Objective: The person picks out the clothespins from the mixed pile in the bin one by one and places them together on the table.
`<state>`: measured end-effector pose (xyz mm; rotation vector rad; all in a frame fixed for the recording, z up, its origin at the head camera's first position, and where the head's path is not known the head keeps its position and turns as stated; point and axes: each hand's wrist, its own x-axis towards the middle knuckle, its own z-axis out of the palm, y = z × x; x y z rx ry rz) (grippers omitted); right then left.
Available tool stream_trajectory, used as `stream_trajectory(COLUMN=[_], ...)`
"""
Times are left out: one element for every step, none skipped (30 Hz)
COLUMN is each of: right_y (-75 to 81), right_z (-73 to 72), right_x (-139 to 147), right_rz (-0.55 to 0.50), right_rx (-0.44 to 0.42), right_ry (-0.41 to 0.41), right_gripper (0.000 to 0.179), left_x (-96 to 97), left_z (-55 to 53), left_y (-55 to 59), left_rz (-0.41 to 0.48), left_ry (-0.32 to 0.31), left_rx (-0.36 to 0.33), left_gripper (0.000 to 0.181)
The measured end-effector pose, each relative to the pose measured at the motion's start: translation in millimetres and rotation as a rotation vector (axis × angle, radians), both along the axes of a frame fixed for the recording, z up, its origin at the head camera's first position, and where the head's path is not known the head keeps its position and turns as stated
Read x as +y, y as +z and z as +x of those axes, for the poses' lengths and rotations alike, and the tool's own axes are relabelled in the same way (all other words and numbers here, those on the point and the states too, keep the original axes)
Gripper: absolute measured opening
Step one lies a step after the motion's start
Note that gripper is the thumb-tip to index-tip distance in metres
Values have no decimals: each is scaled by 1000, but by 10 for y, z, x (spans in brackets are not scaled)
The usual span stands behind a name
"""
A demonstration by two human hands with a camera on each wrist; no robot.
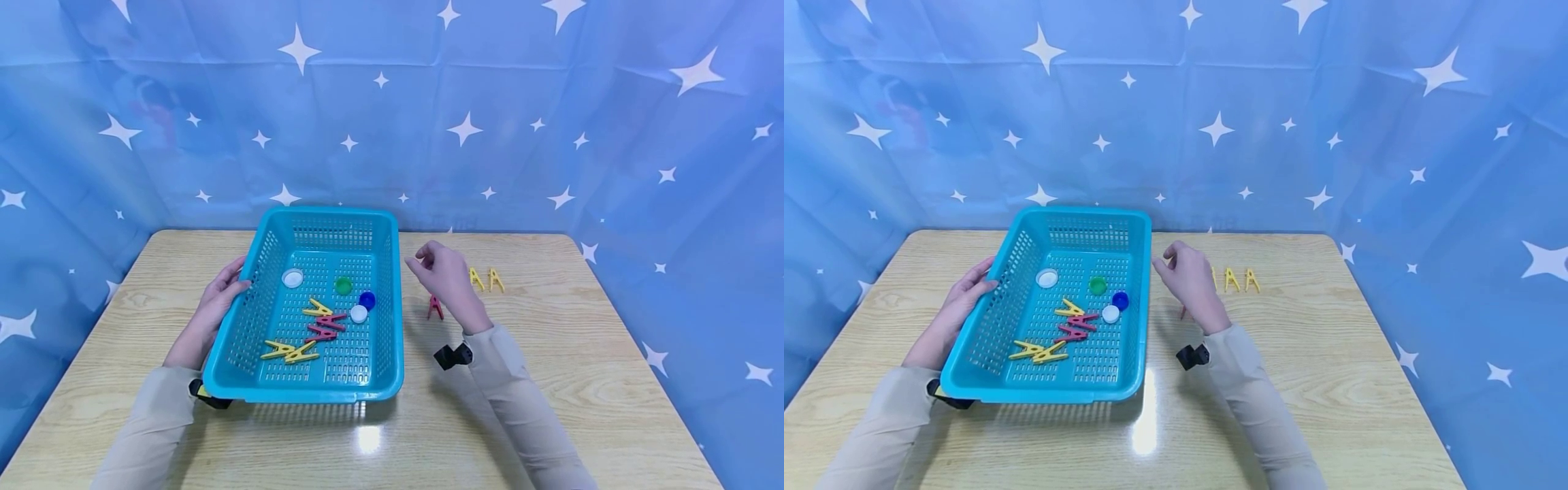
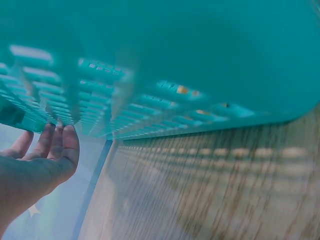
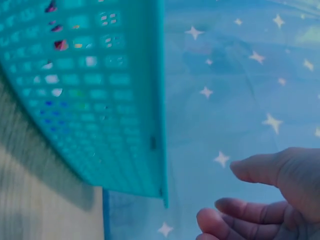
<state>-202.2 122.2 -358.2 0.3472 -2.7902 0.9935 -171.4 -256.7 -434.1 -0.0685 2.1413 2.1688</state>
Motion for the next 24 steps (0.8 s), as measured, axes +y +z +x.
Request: stream_trajectory(right_y=[20, 37, 54, 70, 85, 100, 115, 126, 139, 149, 159, 165, 170, 172, 174, 173, 174, 175, 174, 172, 173, 177, 179, 183], right_z=[-4, -8, -14, -19, -24, -29, -33, -40, -46, -55, -63, -74, -84, -97, -107, -120, -130, -138, -148, -159, -169, -178, -190, -201], right_x=[-34, -65, -98, -132, -165, -198, -232, -265, -299, -331, -365, -399, -431, -465, -498, -531, -564, -595, -626, -656, -686, -714, -743, -769], right_rz=[-3, -8, -16, -25, -34, -41, -47, -54, -60, -66, -69, -73, -75, -77, -78, -74, -69, -66, -60, -55, -52, -53, -57, -62], right_rx=[1, 2, 9, 17, 22, 29, 34, 36, 33, 28, 25, 21, 17, 14, 9, 7, 3, -5, -12, -14, -15, -15, -13, -14], right_ry=[8, 18, 32, 47, 61, 76, 94, 110, 126, 141, 157, 174, 192, 210, 229, 247, 262, 276, 286, 298, 310, 325, 340, 358], right_gripper=[24, 24, 23, 22, 22, 21, 21, 21, 21, 21, 21, 21, 21, 20, 20, 20, 19, 18, 18, 17, 17, 17, 17, 17], left_x=[-1, -1, -2, -2, -3, -3, -4, -3, -4, -4, -5, -5, -6, -6, -6, -6, -6, -5, -4, -2, -1, 1, 3, 5], left_z=[0, 0, 0, -1, 0, 0, 0, 0, 0, -1, -1, -2, -3, -3, -4, -4, -4, -4, -4, -4, -4, -4, -4, -5], left_y=[-1, -4, -8, -11, -13, -13, -14, -14, -14, -12, -11, -9, -8, -7, -6, -6, -6, -6, -6, -6, -7, -7, -6, -5], left_rz=[1, 4, 7, 9, 11, 12, 13, 17, 19, 19, 19, 18, 16, 16, 15, 12, 12, 15, 19, 23, 27, 28, 30, 30], left_ry=[0, 0, 0, 0, 0, 0, 0, 0, 0, 0, 1, 2, 3, 4, 4, 5, 6, 6, 6, 6, 5, 5, 4, 3], left_rx=[0, 1, 3, 5, 6, 6, 5, 4, 3, 1, -2, -3, -5, -6, -7, -8, -8, -8, -6, -5, -3, -1, 2, 4], left_gripper=[60, 61, 61, 61, 61, 61, 61, 61, 61, 61, 61, 61, 61, 61, 61, 60, 60, 60, 60, 60, 60, 60, 60, 60])
